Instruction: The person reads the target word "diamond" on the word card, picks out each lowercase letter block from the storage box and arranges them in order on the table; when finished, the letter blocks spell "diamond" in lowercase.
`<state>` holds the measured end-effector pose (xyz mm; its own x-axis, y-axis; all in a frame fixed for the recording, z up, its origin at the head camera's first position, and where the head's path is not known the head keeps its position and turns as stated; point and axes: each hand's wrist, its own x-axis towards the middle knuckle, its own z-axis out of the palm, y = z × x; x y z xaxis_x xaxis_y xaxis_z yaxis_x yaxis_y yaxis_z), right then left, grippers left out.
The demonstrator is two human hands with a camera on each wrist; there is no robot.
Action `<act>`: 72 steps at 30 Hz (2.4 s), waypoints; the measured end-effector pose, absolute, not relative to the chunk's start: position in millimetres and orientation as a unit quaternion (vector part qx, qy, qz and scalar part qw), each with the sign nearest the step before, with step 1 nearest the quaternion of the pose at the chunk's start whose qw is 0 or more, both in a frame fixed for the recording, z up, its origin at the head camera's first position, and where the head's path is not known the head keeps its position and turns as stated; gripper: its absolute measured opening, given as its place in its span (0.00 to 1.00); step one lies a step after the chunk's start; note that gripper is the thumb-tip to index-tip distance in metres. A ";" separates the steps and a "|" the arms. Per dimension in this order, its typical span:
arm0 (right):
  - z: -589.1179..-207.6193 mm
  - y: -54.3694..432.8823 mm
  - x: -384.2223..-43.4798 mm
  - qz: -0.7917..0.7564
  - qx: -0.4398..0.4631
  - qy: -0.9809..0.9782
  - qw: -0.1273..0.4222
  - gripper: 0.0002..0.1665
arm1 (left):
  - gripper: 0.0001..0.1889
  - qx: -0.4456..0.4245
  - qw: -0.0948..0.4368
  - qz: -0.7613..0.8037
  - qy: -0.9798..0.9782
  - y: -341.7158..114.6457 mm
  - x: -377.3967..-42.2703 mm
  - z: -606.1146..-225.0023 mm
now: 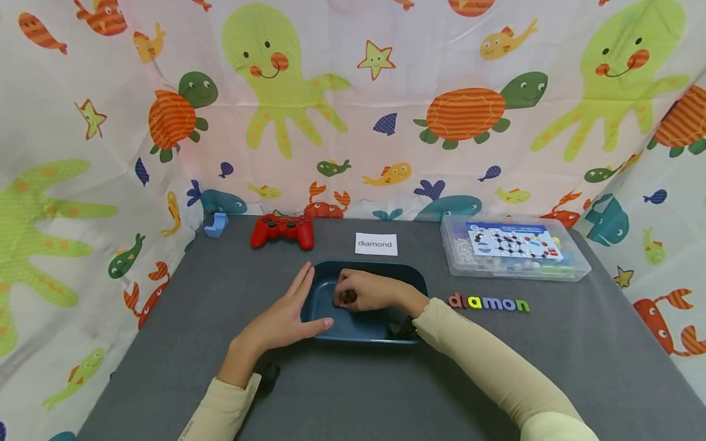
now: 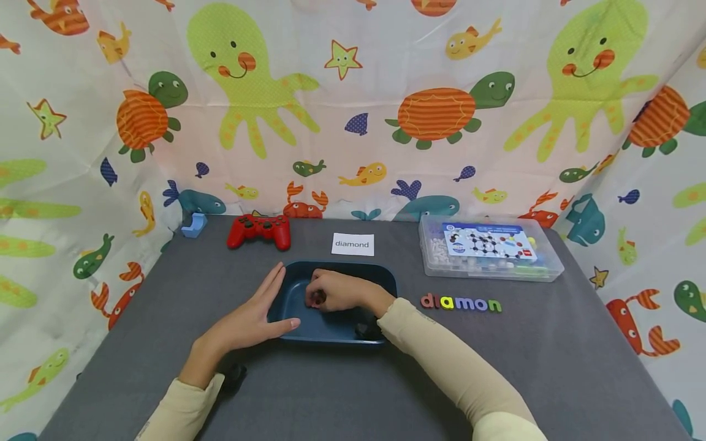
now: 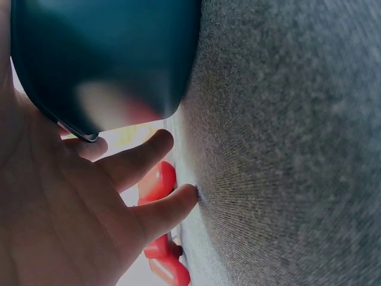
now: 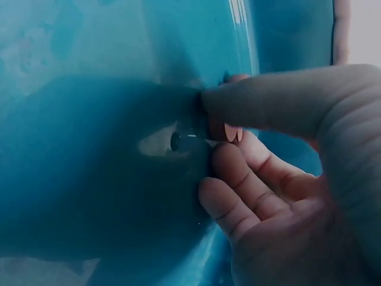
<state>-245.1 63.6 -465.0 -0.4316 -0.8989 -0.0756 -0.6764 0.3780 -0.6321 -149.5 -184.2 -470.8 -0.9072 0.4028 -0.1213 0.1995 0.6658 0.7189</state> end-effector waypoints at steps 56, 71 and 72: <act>-409.0 138.8 -211.2 -0.468 -0.352 0.801 0.120 0.21 | 0.63 0.145 0.143 0.368 0.907 -178.5 -149.6 -472.7; -413.1 166.3 -209.5 -0.552 -0.301 0.765 0.138 0.20 | 0.63 0.146 0.147 0.366 0.907 -179.1 -151.2 -471.9; -413.5 167.4 -209.5 -0.553 -0.299 0.766 0.135 0.20 | 0.63 0.145 0.148 0.366 0.907 -179.1 -151.1 -472.2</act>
<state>-209.5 167.4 -413.5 -0.7851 -0.6068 0.1239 -0.3085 0.2096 -0.9278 -151.1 -179.1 -472.2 -0.9142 0.3709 -0.1634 0.1541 0.6909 0.7063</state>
